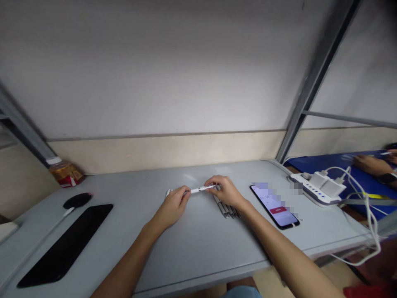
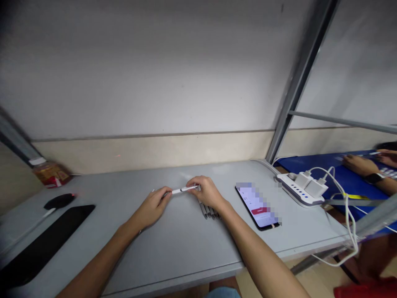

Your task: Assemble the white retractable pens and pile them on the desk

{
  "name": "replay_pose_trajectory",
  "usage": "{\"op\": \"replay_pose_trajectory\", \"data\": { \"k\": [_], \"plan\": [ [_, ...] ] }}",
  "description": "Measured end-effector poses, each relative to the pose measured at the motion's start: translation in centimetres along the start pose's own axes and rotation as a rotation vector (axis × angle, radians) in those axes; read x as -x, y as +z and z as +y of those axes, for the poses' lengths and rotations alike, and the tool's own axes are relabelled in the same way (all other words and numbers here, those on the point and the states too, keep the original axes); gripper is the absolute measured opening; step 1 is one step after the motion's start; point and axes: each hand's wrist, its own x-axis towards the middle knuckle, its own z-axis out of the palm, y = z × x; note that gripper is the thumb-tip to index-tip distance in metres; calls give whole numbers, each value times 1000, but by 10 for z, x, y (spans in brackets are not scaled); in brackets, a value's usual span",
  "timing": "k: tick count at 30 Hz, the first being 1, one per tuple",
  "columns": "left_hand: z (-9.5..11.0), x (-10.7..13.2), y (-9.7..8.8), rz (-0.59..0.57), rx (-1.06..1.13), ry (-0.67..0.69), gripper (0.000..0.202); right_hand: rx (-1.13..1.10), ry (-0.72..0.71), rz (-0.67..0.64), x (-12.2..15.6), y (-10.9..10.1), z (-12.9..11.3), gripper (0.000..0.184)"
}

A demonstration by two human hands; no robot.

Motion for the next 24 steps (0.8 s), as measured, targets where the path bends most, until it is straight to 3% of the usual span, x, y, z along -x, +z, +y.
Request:
{"op": "replay_pose_trajectory", "data": {
  "k": [6,13,18,24],
  "plan": [
    [0,0,-4,4,16,42,27,-141,112,3,1,10,4,12],
    [7,-1,-10,45,58,62,25,-300,297,-104,2,8,-1,33],
    [7,0,-13,58,40,39,23,-355,227,-155,3,3,2,30],
    [3,1,-11,33,43,78,28,-297,300,-172,4,4,8,38]
  ]
}}
